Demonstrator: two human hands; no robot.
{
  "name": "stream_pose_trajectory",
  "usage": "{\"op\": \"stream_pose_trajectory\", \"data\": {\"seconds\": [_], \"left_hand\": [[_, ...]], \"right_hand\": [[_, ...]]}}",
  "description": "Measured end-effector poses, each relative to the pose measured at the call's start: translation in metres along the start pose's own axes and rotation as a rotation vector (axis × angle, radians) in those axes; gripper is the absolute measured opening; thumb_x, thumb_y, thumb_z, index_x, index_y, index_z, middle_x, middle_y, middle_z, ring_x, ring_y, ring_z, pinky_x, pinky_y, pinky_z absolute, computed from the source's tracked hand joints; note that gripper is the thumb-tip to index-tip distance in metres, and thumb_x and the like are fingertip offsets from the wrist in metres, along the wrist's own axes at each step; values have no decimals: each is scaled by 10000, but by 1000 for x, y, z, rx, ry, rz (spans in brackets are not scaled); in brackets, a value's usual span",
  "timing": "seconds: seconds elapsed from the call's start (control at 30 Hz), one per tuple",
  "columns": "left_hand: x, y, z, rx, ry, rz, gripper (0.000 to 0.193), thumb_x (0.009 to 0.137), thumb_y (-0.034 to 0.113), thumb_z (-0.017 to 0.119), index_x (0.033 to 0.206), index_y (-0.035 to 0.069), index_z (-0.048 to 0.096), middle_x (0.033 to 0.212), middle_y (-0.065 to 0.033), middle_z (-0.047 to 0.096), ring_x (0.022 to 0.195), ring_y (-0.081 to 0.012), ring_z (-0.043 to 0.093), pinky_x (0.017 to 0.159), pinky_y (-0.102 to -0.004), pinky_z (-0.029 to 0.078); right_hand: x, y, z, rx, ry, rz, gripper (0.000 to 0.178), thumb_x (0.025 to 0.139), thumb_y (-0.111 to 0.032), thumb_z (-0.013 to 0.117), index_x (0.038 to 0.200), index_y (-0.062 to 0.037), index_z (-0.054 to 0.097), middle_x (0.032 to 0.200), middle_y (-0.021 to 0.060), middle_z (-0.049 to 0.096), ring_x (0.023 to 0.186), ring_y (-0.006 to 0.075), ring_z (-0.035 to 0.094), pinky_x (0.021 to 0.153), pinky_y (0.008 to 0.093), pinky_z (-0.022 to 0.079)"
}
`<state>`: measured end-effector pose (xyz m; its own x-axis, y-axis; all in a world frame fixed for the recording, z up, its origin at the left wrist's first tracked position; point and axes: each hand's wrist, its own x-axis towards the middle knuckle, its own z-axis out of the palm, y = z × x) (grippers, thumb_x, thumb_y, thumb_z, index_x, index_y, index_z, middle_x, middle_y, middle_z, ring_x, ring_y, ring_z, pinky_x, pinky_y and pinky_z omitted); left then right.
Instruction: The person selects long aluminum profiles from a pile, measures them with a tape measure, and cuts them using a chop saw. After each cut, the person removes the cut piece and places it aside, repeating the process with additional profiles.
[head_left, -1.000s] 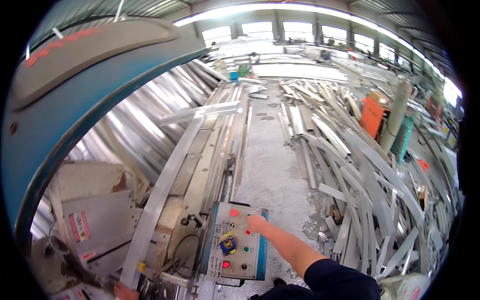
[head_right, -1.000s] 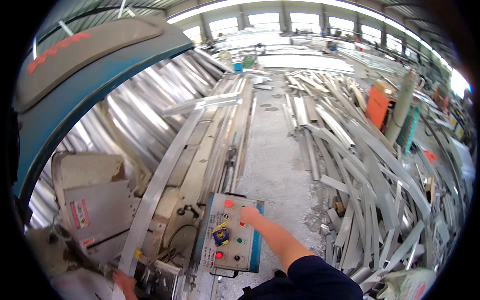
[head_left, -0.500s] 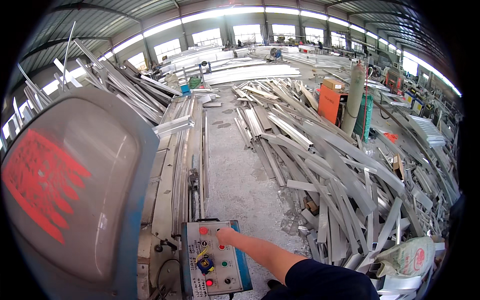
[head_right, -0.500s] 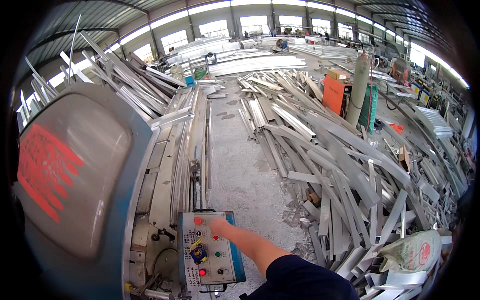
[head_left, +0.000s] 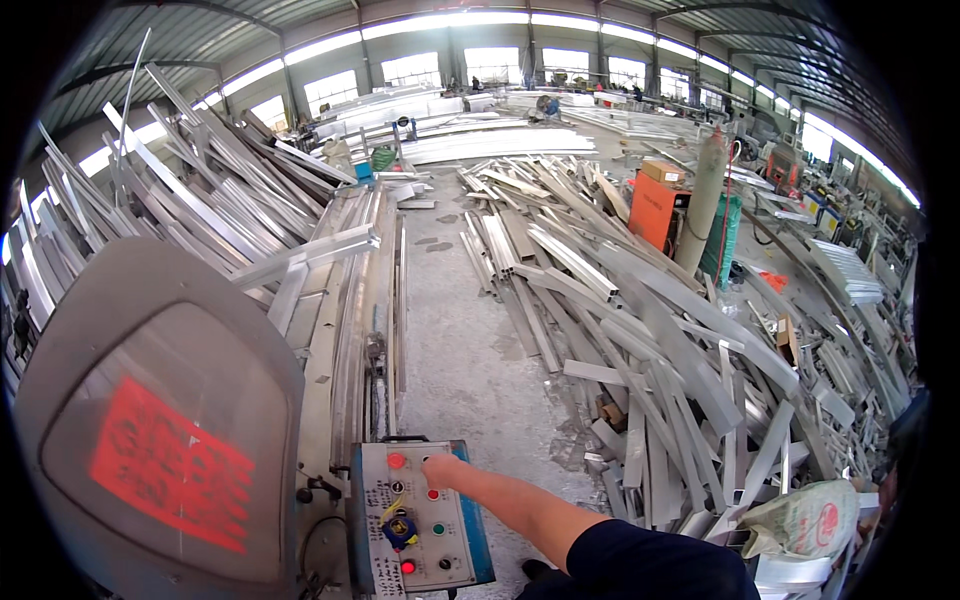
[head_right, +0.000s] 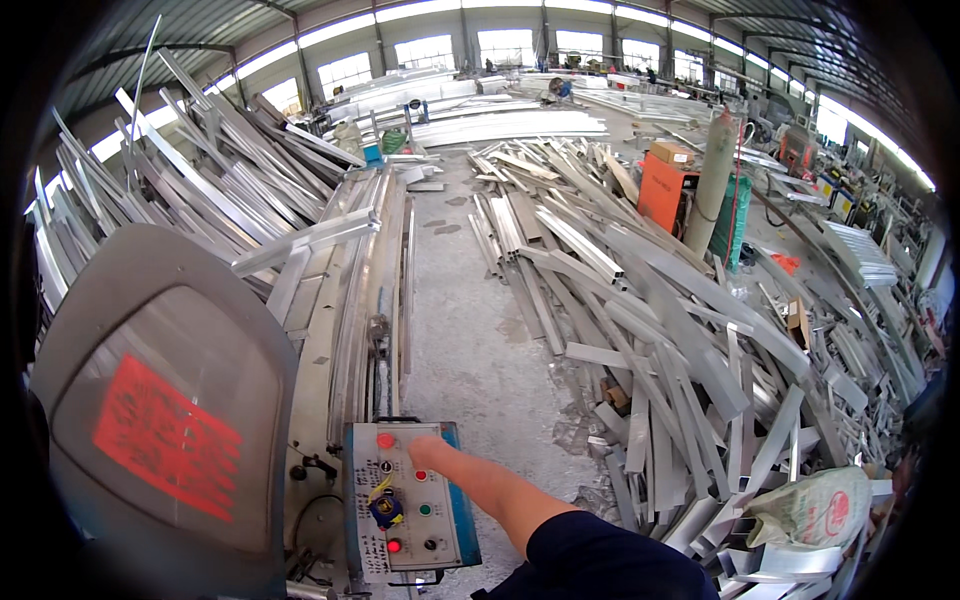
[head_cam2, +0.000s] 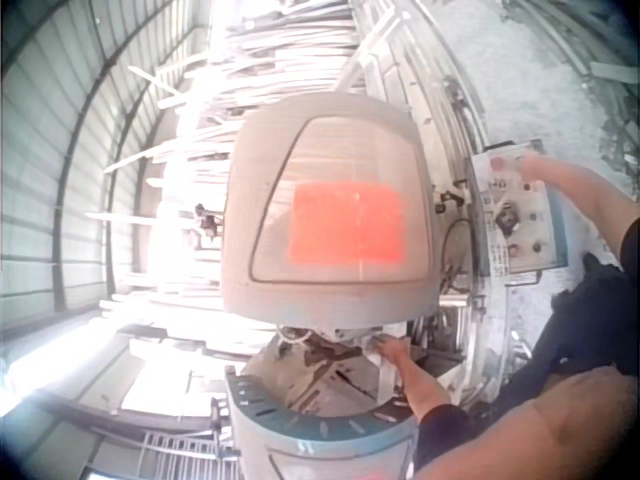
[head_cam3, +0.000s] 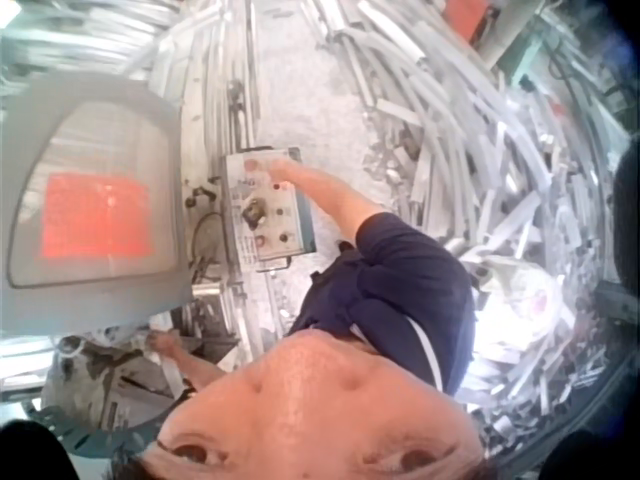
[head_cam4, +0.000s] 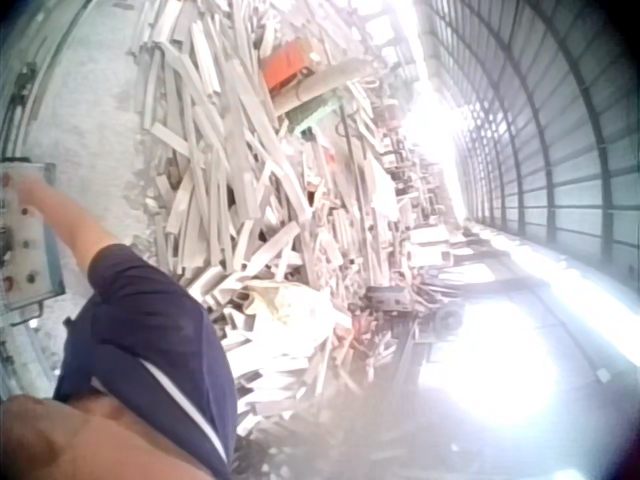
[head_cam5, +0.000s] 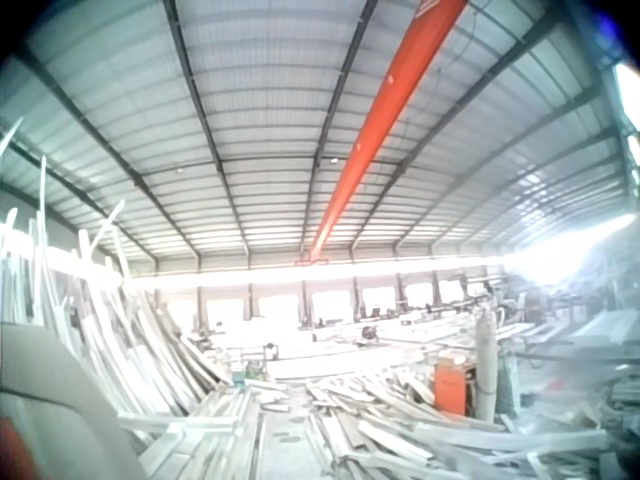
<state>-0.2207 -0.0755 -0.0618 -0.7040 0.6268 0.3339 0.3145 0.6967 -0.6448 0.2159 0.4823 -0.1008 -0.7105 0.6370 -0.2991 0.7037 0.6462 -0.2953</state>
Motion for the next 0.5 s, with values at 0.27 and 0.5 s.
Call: {"op": "stream_pose_trajectory", "data": {"seconds": [0.27, 0.5], "left_hand": [[-2, 3, -22, 19, 27, -20, 393, 900, 300, 511, 1204, 62, 579, 1071, -85, 609, 918, -266, 590, 827, -420, 484], [-2, -1, -8, 26, 77, -12, 357, 891, 329, 512, 1142, 88, 590, 1010, -47, 595, 892, -225, 592, 765, -374, 487]], "right_hand": [[3, 3, 8, -31, 15, 10, 203, 739, -166, 636, 869, -41, 731, 888, 173, 705, 871, 345, 687, 728, 445, 564], [-5, -4, -1, 9, 66, 0, 186, 732, -143, 648, 857, -37, 734, 905, 175, 706, 895, 341, 684, 731, 435, 565]]}}
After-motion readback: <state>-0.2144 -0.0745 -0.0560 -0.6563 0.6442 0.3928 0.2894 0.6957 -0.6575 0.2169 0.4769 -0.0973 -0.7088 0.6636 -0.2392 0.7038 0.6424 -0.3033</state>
